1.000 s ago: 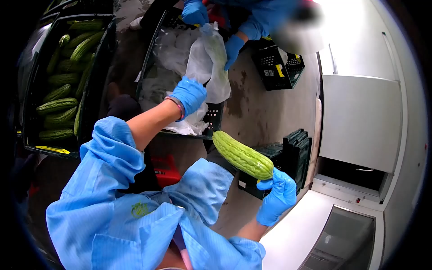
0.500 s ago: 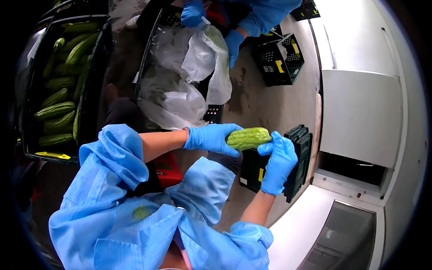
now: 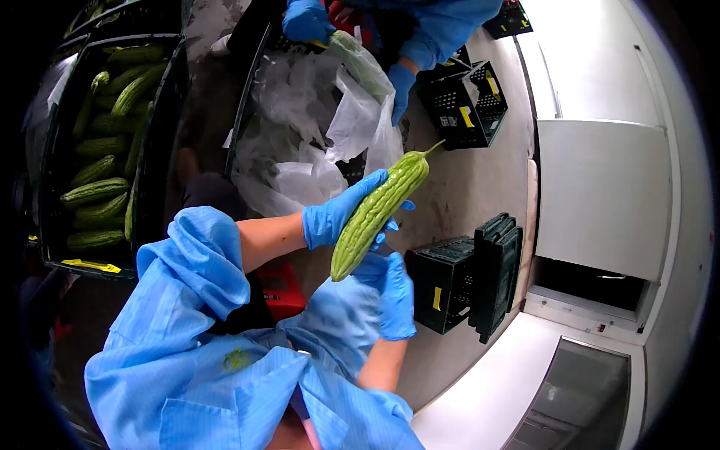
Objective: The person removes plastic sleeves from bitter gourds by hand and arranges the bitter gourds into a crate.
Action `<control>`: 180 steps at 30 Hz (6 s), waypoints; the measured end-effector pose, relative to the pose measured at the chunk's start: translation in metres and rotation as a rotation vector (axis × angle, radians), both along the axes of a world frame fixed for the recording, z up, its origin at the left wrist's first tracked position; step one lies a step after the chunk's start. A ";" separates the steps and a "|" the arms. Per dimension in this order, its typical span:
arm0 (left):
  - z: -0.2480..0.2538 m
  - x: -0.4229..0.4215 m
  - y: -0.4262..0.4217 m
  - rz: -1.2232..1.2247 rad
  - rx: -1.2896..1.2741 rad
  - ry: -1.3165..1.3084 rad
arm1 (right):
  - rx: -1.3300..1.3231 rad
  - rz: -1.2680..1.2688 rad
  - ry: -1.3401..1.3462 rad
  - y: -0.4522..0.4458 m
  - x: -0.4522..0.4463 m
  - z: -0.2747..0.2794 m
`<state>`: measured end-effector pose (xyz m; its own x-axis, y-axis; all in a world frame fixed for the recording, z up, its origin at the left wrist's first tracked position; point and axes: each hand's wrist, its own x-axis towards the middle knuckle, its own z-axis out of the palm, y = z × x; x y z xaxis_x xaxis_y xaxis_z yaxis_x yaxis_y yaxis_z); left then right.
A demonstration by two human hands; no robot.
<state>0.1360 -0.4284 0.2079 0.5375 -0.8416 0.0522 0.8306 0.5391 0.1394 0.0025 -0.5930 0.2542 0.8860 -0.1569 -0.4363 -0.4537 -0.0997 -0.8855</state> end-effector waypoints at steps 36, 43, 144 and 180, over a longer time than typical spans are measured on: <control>-0.005 0.011 -0.007 0.206 -0.054 0.050 | 0.002 -0.309 -0.164 0.064 -0.028 -0.005; -0.010 0.016 -0.006 0.174 0.088 -0.109 | 0.545 -0.287 -0.096 0.033 -0.039 -0.022; -0.008 0.002 0.017 0.034 0.683 -0.266 | 1.021 -0.189 0.105 0.027 -0.045 -0.031; -0.092 -0.182 0.135 0.974 0.712 0.283 | 0.821 0.632 0.690 0.090 -0.044 -0.105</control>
